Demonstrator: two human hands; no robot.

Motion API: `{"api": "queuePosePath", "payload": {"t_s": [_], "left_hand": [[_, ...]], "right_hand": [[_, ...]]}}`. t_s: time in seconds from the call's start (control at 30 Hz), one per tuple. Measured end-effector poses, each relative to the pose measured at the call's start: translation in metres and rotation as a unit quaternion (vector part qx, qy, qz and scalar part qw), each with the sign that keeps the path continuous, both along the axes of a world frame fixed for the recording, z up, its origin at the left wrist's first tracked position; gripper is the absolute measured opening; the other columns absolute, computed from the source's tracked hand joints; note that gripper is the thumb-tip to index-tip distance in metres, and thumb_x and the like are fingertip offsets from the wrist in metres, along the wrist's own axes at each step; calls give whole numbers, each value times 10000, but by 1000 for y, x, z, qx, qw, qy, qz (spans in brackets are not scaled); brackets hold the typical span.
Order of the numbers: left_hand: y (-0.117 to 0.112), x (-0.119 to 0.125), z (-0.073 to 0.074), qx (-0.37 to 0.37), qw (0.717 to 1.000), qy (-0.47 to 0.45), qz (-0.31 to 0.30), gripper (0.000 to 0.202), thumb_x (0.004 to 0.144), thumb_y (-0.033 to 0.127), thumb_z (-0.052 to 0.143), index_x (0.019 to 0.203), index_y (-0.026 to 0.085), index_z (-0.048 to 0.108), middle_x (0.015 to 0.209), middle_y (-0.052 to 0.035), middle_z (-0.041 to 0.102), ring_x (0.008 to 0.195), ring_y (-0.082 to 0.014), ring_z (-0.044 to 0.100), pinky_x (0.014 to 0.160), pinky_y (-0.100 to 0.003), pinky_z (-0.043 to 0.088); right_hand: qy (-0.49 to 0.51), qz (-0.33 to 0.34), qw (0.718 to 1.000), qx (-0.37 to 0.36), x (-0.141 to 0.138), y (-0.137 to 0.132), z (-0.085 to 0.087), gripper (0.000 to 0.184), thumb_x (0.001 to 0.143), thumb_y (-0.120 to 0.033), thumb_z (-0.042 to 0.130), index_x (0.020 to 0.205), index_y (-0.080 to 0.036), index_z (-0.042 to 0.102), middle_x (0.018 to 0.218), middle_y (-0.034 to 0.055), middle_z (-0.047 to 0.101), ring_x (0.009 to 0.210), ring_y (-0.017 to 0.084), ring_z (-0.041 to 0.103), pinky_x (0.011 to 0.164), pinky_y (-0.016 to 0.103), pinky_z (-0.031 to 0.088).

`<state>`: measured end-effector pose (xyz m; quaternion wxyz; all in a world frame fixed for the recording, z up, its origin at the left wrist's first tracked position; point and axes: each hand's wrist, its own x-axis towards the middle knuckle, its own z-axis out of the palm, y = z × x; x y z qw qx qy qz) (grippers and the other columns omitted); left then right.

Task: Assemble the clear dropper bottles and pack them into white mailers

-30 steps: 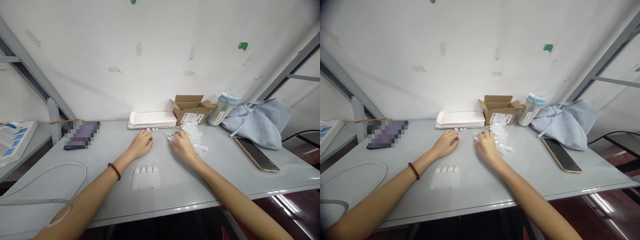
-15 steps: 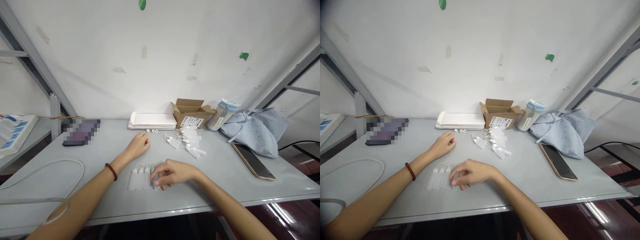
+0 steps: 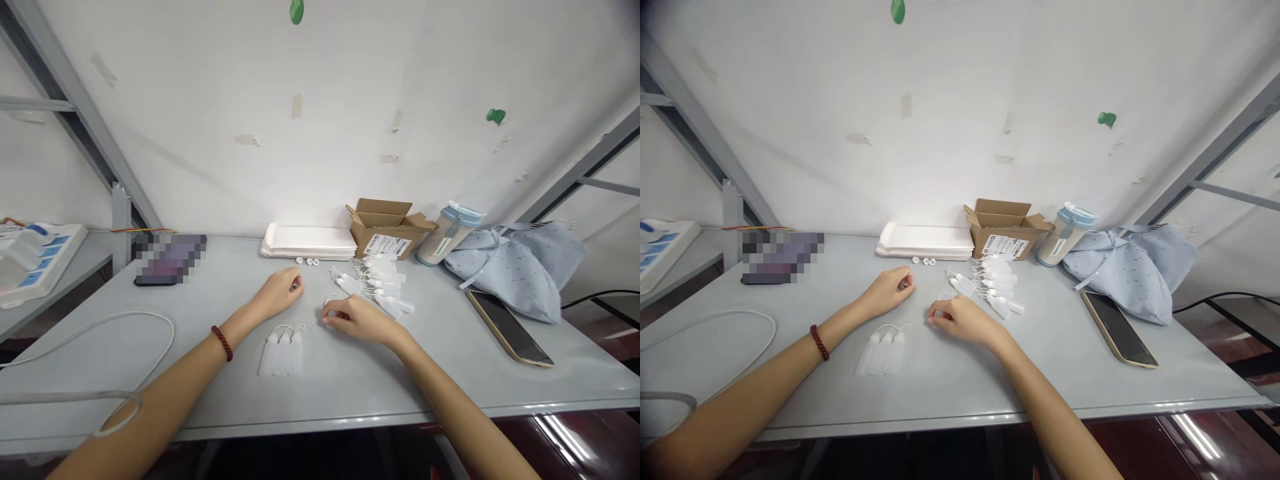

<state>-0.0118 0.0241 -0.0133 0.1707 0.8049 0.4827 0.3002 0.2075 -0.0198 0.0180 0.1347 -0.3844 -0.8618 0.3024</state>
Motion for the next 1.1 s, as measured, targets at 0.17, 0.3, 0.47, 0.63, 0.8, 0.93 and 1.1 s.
{"api": "queuePosePath", "payload": {"t_s": [0.17, 0.3, 0.47, 0.63, 0.8, 0.93, 1.1], "left_hand": [[-5, 6, 2, -125, 983, -137, 10, 202, 710, 364, 627, 771, 186, 552, 735, -10, 623, 670, -161, 565, 631, -284, 450], [-6, 10, 4, -197, 961, -193, -10, 280, 697, 434, 652, 766, 164, 620, 665, -11, 633, 666, -170, 585, 630, -286, 453], [-2, 7, 5, -236, 931, -278, -11, 321, 701, 438, 672, 850, 154, 675, 778, -46, 699, 761, -184, 623, 772, -335, 477], [-2, 4, 5, -271, 908, -315, -59, 358, 745, 426, 651, 982, 161, 695, 850, -54, 707, 725, -148, 580, 796, -332, 456], [-6, 10, 6, -307, 883, -349, -65, 325, 722, 400, 686, 942, 161, 687, 816, -45, 695, 722, -143, 564, 768, -311, 443], [-12, 13, 10, -310, 881, -352, -60, 300, 712, 415, 688, 845, 146, 683, 786, -39, 660, 701, -137, 531, 737, -297, 426], [-17, 12, 16, -325, 873, -355, -75, 278, 734, 413, 676, 797, 142, 663, 746, -14, 594, 711, -129, 497, 732, -276, 393]], "right_hand": [[-21, -9, 998, 53, 0, 4, -5, 180, 902, -263, 513, 927, -198, 679, 601, -28, 556, 522, 94, 461, 548, 203, 333], [-53, -29, 988, 140, -4, 3, -8, 151, 907, -240, 517, 901, -193, 660, 622, -9, 557, 553, 114, 479, 559, 217, 316], [-44, -24, 973, 226, -6, 2, -15, 169, 931, -222, 465, 988, -197, 622, 728, 29, 590, 624, 136, 528, 584, 219, 337], [-9, 7, 974, 226, -8, 1, -20, 200, 921, -147, 421, 972, -178, 612, 810, 56, 619, 707, 150, 558, 632, 227, 380], [-1, 20, 976, 216, -9, 1, -19, 201, 887, -106, 421, 941, -175, 602, 809, 51, 603, 727, 151, 545, 648, 228, 383], [9, 19, 981, 193, -10, 0, -16, 204, 797, -58, 445, 896, -173, 580, 776, 31, 563, 677, 139, 499, 629, 222, 364], [67, 18, 986, 151, -11, -1, -14, 165, 678, -61, 452, 774, -182, 507, 715, -2, 486, 630, 129, 427, 594, 224, 324]]}}
